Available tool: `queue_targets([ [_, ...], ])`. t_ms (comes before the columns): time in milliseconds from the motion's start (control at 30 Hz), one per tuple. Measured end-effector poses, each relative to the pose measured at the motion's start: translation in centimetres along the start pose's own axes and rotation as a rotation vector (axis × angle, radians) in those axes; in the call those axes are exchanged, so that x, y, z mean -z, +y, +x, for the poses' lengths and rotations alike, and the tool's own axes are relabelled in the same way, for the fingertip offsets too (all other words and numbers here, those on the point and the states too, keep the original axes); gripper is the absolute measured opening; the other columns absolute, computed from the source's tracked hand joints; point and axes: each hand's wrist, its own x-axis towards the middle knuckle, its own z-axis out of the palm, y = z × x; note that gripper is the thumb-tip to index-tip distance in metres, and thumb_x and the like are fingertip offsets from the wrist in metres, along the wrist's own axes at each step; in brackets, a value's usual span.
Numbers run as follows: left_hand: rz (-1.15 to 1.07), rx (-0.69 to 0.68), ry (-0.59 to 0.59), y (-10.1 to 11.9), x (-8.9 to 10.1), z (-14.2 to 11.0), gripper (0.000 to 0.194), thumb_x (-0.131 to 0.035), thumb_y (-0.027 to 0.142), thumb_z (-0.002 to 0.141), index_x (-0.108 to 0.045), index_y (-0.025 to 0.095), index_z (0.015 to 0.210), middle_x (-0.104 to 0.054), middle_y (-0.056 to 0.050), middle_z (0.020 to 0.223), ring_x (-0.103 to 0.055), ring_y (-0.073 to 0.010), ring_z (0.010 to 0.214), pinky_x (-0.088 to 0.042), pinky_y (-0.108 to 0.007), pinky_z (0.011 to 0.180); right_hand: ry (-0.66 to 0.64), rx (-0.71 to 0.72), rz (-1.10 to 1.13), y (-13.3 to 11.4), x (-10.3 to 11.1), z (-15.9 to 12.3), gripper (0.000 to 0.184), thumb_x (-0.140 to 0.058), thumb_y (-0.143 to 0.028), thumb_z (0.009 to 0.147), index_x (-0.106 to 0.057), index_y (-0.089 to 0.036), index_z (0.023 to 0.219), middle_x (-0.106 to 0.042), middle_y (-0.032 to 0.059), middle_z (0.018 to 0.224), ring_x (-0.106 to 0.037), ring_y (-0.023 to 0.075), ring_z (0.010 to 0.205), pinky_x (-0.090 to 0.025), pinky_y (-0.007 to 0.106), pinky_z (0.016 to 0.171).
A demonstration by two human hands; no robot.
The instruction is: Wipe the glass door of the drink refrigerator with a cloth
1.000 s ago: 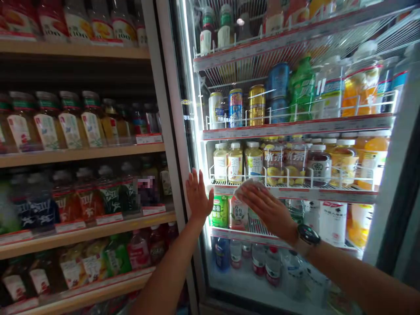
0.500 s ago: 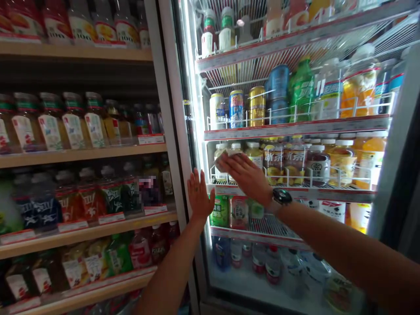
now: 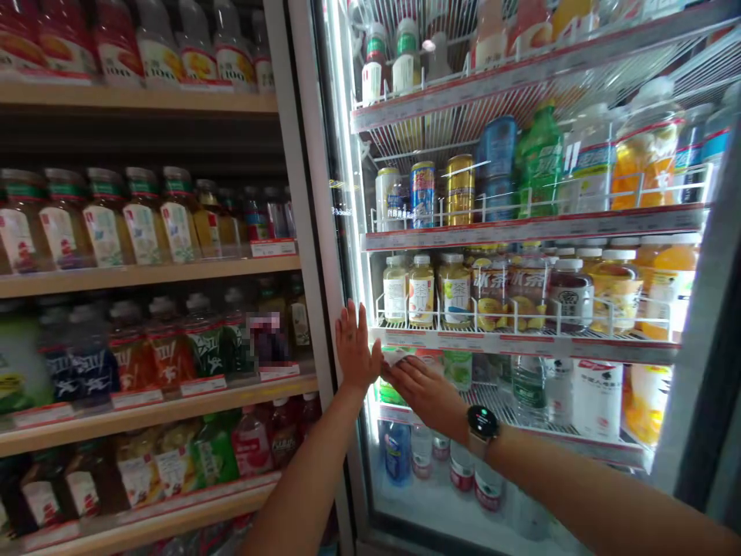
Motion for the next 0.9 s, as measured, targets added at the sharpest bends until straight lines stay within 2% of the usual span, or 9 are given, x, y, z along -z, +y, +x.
queue_targets([
  [133,0.019,0.02,0.0,-0.1,-0.2,-0.1,0.068,-0.03,0.049,0.1,-0.019,0.015,0.158,-0.021,-0.015,0.164,-0.011,-0.0268,0.154,-0.014,-0.05,0.123,-0.019,0.067,0.027,-1.6,-0.8,-3.4,0.054,-0.049,-0.006,0.09,-0.047,-0.008,0.144,-0.07,0.0094,0.122,-0.061,0.0196,0.115,-0.046,0.036,0.109],
  [233,0.027,0.021,0.001,-0.1,-0.4,-0.2,0.067,-0.034,0.047,0.099,-0.021,0.014,0.157,-0.022,-0.016,0.163,-0.011,-0.0273,0.153,-0.014,-0.05,0.123,-0.039,0.073,-0.007,-0.1,0.4,-3.4,0.056,-0.051,-0.008,0.091,-0.045,-0.015,0.146,-0.07,0.0058,0.121,-0.061,0.0184,0.116,-0.045,0.037,0.11],
  [367,0.026,0.027,0.005,0.0,-0.4,-0.1,0.067,-0.036,0.046,0.099,-0.023,0.014,0.157,-0.021,-0.016,0.163,-0.012,-0.027,0.153,-0.014,-0.05,0.123,-0.043,-0.002,-0.095,5.3,5.0,1.5,0.06,-0.05,-0.008,0.093,-0.04,-0.02,0.15,-0.06,0.0067,0.14,-0.055,0.022,0.126,-0.038,0.044,0.116],
  [467,0.037,0.02,0.027,0.1,-0.4,0.0,0.067,-0.036,0.044,0.1,-0.02,0.014,0.157,-0.02,-0.015,0.164,-0.011,-0.0272,0.153,-0.014,-0.049,0.123,0.068,-0.197,-0.163,9.5,8.4,6.0,0.068,-0.043,-0.004,0.093,-0.028,-0.022,0.156,-0.047,0.0082,0.153,-0.044,0.0257,0.138,-0.027,0.054,0.122],
  [567,0.045,-0.004,0.04,0.2,-0.3,0.1,0.067,-0.038,0.041,0.1,-0.017,0.015,0.158,-0.017,-0.015,0.164,-0.011,-0.0278,0.153,-0.014,-0.05,0.123,0.149,-0.302,-0.17,11.1,9.2,7.9,0.071,-0.04,-0.005,0.094,-0.018,-0.024,0.159,-0.04,0.0079,0.157,-0.032,0.027,0.147,-0.024,0.057,0.122],
  [633,0.047,-0.012,0.033,0.3,-0.2,0.1,0.068,-0.039,0.04,0.1,-0.014,0.015,0.158,-0.015,-0.015,0.165,-0.01,-0.0286,0.153,-0.015,-0.05,0.123,0.135,-0.255,-0.149,10.3,8.2,7.4,0.07,-0.039,-0.006,0.093,-0.02,-0.021,0.158,-0.041,0.0088,0.156,-0.032,0.0259,0.147,-0.027,0.054,0.122],
  [767,0.041,-0.019,0.038,0.3,-0.2,0.1,0.068,-0.038,0.039,0.1,-0.011,0.017,0.159,-0.013,-0.015,0.165,-0.01,-0.0288,0.153,-0.014,-0.05,0.123,0.072,-0.117,-0.092,6.7,5.0,4.4,0.069,-0.042,-0.002,0.089,-0.027,-0.015,0.156,-0.045,0.0109,0.153,-0.035,0.0242,0.146,-0.034,0.048,0.12],
  [900,0.014,-0.013,0.042,0.2,-0.3,0.1,0.068,-0.04,0.04,0.1,-0.012,0.018,0.159,-0.014,-0.014,0.165,-0.011,-0.0288,0.153,-0.014,-0.049,0.123,0.028,-0.086,-0.061,3.4,2.7,1.5,0.07,-0.049,-0.005,0.086,-0.031,-0.009,0.154,-0.045,0.0132,0.153,-0.036,0.0252,0.145,-0.037,0.046,0.118],
])
